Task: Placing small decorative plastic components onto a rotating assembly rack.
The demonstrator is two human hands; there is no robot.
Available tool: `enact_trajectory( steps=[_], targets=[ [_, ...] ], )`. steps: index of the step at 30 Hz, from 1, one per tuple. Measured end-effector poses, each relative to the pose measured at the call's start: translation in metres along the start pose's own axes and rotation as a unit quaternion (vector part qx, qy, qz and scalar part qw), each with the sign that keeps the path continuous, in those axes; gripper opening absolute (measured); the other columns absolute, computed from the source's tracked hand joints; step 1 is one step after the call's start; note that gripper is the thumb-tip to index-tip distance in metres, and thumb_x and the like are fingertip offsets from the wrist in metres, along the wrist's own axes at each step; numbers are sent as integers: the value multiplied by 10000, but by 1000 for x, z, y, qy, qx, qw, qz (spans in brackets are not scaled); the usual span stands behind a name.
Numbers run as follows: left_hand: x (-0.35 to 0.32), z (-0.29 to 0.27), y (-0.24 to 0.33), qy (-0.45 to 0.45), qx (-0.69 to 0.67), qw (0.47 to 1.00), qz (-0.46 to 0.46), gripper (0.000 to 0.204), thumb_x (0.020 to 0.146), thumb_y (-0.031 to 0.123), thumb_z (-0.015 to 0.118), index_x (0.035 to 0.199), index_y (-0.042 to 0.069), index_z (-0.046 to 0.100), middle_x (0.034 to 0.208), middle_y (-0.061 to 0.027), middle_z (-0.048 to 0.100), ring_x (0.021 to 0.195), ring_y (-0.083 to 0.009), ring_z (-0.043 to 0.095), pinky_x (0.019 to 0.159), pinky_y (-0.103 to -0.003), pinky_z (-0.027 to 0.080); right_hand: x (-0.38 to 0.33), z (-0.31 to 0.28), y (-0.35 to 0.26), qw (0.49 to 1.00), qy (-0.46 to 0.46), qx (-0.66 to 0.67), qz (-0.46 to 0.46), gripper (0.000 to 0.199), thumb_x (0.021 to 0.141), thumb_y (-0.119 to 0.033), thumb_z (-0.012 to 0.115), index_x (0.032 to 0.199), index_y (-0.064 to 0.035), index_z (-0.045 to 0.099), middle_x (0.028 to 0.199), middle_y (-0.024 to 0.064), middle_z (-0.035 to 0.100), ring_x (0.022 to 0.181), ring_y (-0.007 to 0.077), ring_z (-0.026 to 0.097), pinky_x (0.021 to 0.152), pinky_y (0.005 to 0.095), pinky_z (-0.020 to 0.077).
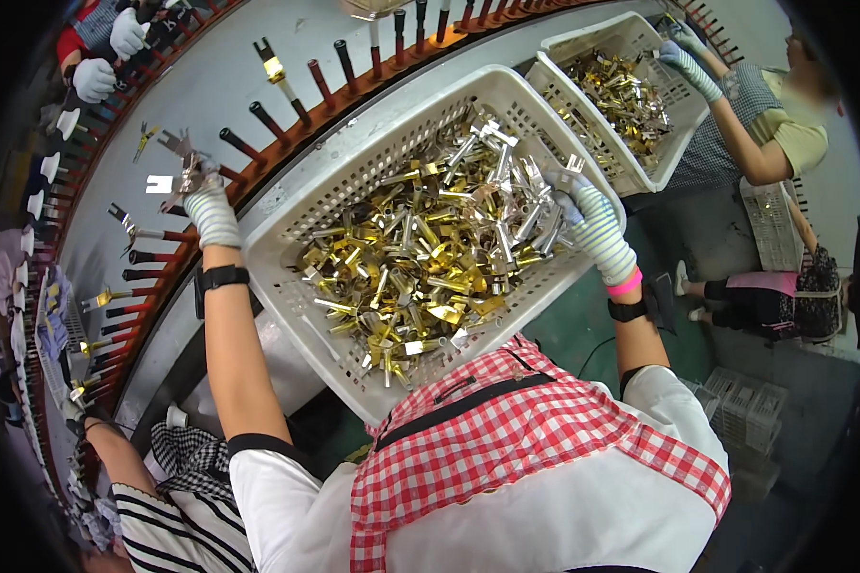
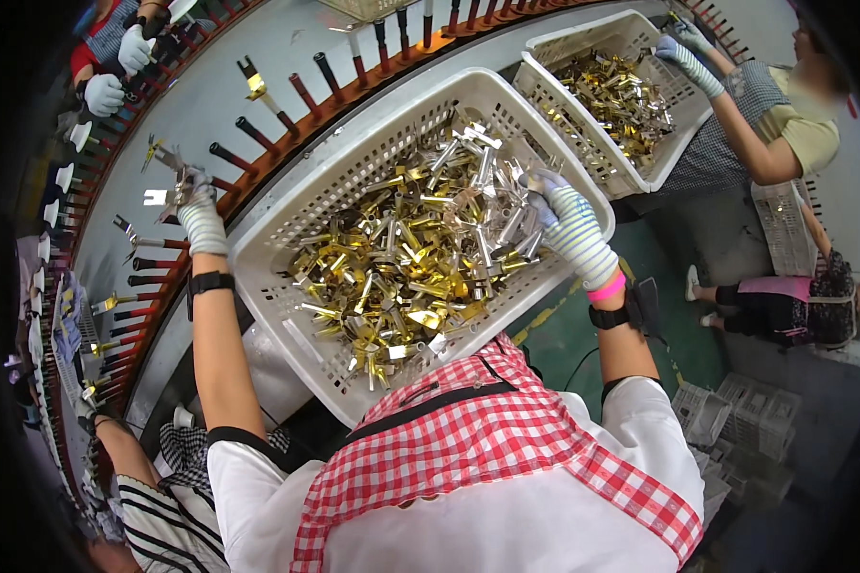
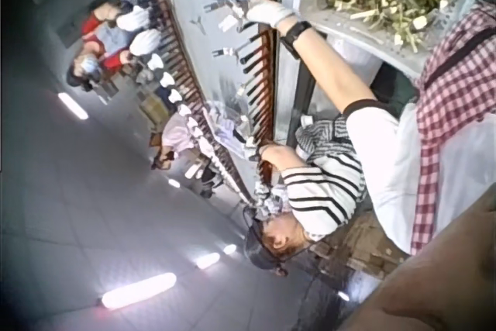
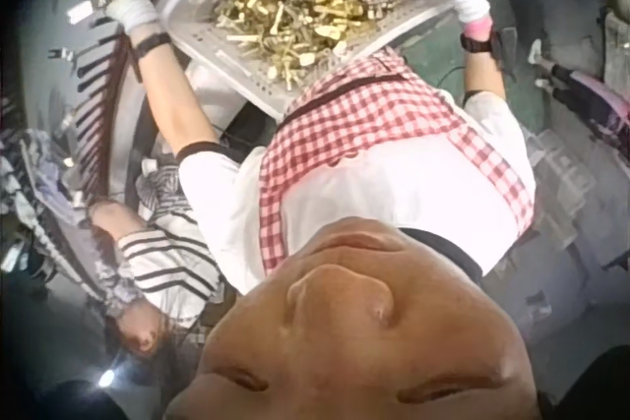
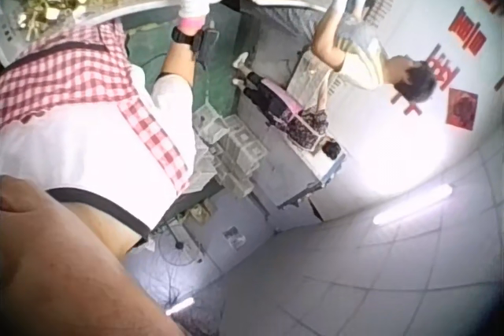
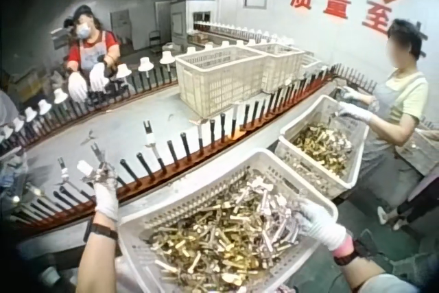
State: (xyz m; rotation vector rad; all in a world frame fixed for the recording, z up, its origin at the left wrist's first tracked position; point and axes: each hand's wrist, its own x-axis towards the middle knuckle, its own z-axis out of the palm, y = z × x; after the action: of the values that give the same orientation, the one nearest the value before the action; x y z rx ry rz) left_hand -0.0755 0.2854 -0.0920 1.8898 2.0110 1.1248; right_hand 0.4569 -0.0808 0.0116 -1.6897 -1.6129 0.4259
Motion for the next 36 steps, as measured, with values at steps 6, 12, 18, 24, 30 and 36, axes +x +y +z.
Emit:
enact_trajectory(
  steps=[6, 12, 18, 24, 30, 36],
  targets=[
    [-89, -41, 107, 15, -508, 803, -311, 417, 853, 166, 686, 1233, 72, 542, 1134, -53, 581, 940, -173, 567, 729, -297, 503, -4, 8, -7, 997, -72, 28, 25, 239, 859, -61, 565, 1087, -3, 603, 1018, 144, 577, 905, 309, 578, 804, 362, 469],
    [-118, -69, 107, -4, -537, 809, -238, 399, 861, 85, 665, 1242, 79, 545, 1205, -80, 578, 1074, -223, 572, 893, -333, 472, -7, 62, -18, 981, -173, -69, -60, 425, 799, -87, 636, 1203, -30, 517, 1200, 204, 520, 1102, 374, 546, 929, 416, 461],
    [-121, -66, 106, -8, -541, 813, -217, 425, 860, 94, 671, 1259, 60, 528, 1252, -110, 566, 1153, -260, 548, 924, -357, 463, -2, 59, -27, 955, -160, -205, 141, 441, 801, -269, 695, 1097, 3, 512, 1059, 246, 600, 929, 391, 620, 781, 444, 499],
    [-125, -64, 102, -8, -552, 809, -202, 453, 867, 93, 660, 1283, 35, 491, 1260, -146, 555, 1151, -294, 552, 926, -371, 468, -8, 73, -18, 925, -251, -278, 65, 553, 801, -263, 689, 1188, 57, 458, 954, 265, 629, 859, 415, 624, 751, 456, 503],
    [-126, -69, 105, -18, -571, 794, -209, 449, 872, 103, 655, 1282, 30, 486, 1263, -151, 548, 1168, -307, 539, 966, -403, 458, 9, 32, -4, 944, -268, -185, 59, 286, 795, -107, 619, 1038, 17, 534, 910, 236, 634, 842, 421, 619, 747, 483, 490],
    [-123, -71, 95, -24, -582, 787, -203, 435, 873, 108, 659, 1271, 36, 498, 1264, -142, 550, 1168, -290, 538, 981, -424, 453, 25, 4, -16, 954, -256, -155, -26, 436, 808, -37, 579, 1240, -33, 520, 1092, 231, 591, 1023, 391, 574, 867, 459, 466]
  ],
)
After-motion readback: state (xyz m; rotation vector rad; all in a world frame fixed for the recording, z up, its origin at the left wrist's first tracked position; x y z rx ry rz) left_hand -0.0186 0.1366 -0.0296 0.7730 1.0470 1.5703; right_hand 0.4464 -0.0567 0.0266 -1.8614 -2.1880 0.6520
